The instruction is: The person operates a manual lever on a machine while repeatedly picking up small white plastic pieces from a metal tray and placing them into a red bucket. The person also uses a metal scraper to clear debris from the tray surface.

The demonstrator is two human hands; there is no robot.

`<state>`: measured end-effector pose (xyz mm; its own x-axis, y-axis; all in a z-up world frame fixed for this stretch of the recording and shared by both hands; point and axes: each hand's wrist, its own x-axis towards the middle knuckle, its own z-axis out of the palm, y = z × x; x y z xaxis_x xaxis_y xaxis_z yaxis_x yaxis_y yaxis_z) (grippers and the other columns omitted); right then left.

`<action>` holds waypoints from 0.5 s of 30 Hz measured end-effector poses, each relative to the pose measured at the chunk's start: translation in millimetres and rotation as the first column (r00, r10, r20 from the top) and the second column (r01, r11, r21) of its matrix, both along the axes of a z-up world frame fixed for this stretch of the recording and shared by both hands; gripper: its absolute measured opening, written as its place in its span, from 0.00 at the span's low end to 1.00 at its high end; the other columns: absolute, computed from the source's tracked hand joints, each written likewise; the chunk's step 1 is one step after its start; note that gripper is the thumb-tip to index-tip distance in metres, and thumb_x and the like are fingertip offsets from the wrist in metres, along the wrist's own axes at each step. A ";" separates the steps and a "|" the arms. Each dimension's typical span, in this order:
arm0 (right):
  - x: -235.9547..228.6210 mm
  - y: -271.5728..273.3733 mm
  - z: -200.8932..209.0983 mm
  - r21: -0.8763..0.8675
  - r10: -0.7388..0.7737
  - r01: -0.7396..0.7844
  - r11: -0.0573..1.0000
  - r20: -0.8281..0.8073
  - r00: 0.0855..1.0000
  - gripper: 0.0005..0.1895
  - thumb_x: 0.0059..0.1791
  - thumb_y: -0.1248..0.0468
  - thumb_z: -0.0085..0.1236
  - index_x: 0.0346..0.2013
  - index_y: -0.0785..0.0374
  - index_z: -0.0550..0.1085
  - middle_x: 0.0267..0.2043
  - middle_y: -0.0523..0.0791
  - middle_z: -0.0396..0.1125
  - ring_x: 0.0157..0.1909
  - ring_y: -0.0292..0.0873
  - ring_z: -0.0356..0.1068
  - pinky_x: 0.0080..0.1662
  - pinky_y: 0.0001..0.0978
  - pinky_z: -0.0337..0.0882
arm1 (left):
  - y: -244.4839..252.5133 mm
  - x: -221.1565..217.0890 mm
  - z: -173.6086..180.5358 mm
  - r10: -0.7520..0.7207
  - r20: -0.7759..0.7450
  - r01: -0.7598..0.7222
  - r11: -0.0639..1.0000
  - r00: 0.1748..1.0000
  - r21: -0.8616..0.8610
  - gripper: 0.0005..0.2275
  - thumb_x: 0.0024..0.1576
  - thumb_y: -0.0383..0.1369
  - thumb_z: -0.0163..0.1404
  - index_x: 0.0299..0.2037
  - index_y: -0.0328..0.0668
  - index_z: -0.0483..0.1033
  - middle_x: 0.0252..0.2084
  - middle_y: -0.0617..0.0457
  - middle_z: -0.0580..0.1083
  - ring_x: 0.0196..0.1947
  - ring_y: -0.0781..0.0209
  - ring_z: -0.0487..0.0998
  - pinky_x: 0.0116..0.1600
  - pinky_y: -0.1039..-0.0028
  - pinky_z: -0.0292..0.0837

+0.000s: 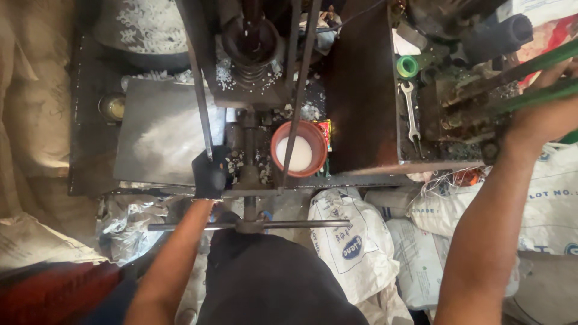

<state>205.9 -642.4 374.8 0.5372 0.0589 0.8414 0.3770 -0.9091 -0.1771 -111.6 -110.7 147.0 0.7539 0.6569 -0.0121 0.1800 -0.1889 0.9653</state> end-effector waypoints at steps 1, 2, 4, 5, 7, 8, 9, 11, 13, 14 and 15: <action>0.9 -1.2 -0.9 0.028 0.024 -0.023 0.999 -0.018 1.000 0.15 0.63 0.63 0.50 0.38 0.69 0.77 0.37 0.49 0.77 0.34 0.47 0.75 0.38 0.41 0.72 | 0.0 1.1 -0.8 0.011 -0.011 -0.011 0.999 1.000 -0.036 0.07 0.59 0.28 0.52 0.41 0.34 0.83 0.31 0.52 0.80 0.31 0.69 0.77 0.37 0.73 0.72; 2.6 -3.6 -3.1 0.057 0.048 -0.046 0.997 -0.036 0.998 0.16 0.64 0.63 0.49 0.38 0.70 0.77 0.36 0.49 0.77 0.34 0.48 0.74 0.38 0.41 0.71 | -0.2 0.9 -1.6 0.011 -0.005 -0.011 0.999 1.000 -0.053 0.07 0.59 0.27 0.52 0.41 0.33 0.83 0.31 0.52 0.80 0.31 0.69 0.77 0.37 0.73 0.72; 10.7 -11.4 -10.8 0.078 0.015 -0.010 0.997 -0.056 0.998 0.17 0.64 0.62 0.49 0.38 0.69 0.78 0.34 0.48 0.77 0.31 0.47 0.75 0.34 0.40 0.71 | -0.4 0.9 -3.6 0.013 0.007 -0.012 0.996 1.000 -0.089 0.06 0.59 0.27 0.53 0.41 0.33 0.82 0.31 0.52 0.80 0.31 0.70 0.77 0.38 0.74 0.72; 18.3 -17.2 -14.9 0.071 -0.043 0.047 0.996 -0.059 0.997 0.17 0.63 0.61 0.49 0.38 0.66 0.80 0.33 0.46 0.78 0.29 0.45 0.76 0.32 0.39 0.71 | -0.1 1.0 -4.8 0.010 0.006 -0.010 0.996 1.000 -0.088 0.06 0.58 0.26 0.54 0.40 0.32 0.82 0.31 0.52 0.80 0.31 0.69 0.77 0.38 0.74 0.72; 33.5 -33.3 -26.3 -0.042 -0.189 0.190 0.981 0.040 0.981 0.17 0.61 0.59 0.50 0.36 0.62 0.82 0.29 0.43 0.78 0.24 0.42 0.75 0.27 0.36 0.70 | 0.7 0.9 -6.5 0.004 0.003 -0.004 0.996 1.000 -0.086 0.06 0.57 0.26 0.55 0.40 0.32 0.83 0.31 0.53 0.80 0.31 0.69 0.77 0.38 0.74 0.72; 41.0 -43.3 -33.3 -0.138 -0.263 0.283 0.949 0.149 0.953 0.17 0.60 0.59 0.51 0.34 0.61 0.82 0.26 0.43 0.77 0.21 0.42 0.73 0.25 0.34 0.69 | 0.7 0.4 -7.5 0.011 0.002 -0.010 0.994 1.000 -0.113 0.06 0.58 0.26 0.55 0.40 0.32 0.83 0.31 0.52 0.80 0.31 0.70 0.76 0.37 0.74 0.71; 48.6 -53.6 -41.1 -0.220 -0.321 0.381 0.898 0.264 0.910 0.17 0.59 0.58 0.52 0.31 0.59 0.82 0.23 0.42 0.76 0.18 0.41 0.71 0.22 0.33 0.68 | 0.6 0.1 -8.4 0.017 0.001 -0.017 0.990 1.000 -0.140 0.06 0.59 0.27 0.54 0.41 0.32 0.83 0.30 0.52 0.79 0.31 0.70 0.74 0.37 0.74 0.70; 62.6 -73.8 -57.2 -0.110 -0.282 0.291 0.950 0.090 0.955 0.19 0.61 0.60 0.51 0.31 0.62 0.82 0.24 0.44 0.77 0.20 0.40 0.74 0.22 0.32 0.69 | 0.6 -0.9 -9.7 0.021 0.008 -0.020 0.988 1.000 -0.154 0.06 0.60 0.27 0.54 0.41 0.32 0.83 0.30 0.53 0.78 0.31 0.70 0.73 0.36 0.74 0.69; 75.7 -93.3 -69.0 -0.087 -0.210 0.211 0.974 0.016 0.977 0.19 0.62 0.61 0.50 0.32 0.65 0.82 0.26 0.44 0.77 0.22 0.40 0.75 0.22 0.31 0.70 | 0.8 0.1 -9.9 0.014 0.028 -0.011 0.992 1.000 -0.127 0.07 0.59 0.26 0.53 0.41 0.33 0.83 0.30 0.54 0.79 0.31 0.71 0.74 0.37 0.74 0.70; 80.6 -102.1 -73.4 -0.128 -0.167 0.169 0.977 0.023 0.986 0.19 0.62 0.62 0.50 0.33 0.66 0.82 0.28 0.45 0.78 0.23 0.40 0.76 0.23 0.31 0.70 | 0.8 0.0 -9.7 0.006 0.047 -0.001 0.996 0.999 -0.095 0.07 0.59 0.26 0.53 0.41 0.33 0.83 0.31 0.55 0.79 0.32 0.72 0.75 0.38 0.75 0.71; 84.1 -109.2 -78.0 -0.168 -0.123 0.126 0.978 0.028 0.992 0.18 0.61 0.63 0.49 0.34 0.67 0.82 0.30 0.45 0.79 0.25 0.40 0.76 0.23 0.30 0.71 | 1.1 -0.3 -9.4 -0.004 0.066 0.008 0.998 0.998 -0.062 0.07 0.59 0.26 0.52 0.41 0.33 0.82 0.32 0.55 0.80 0.33 0.72 0.77 0.39 0.75 0.72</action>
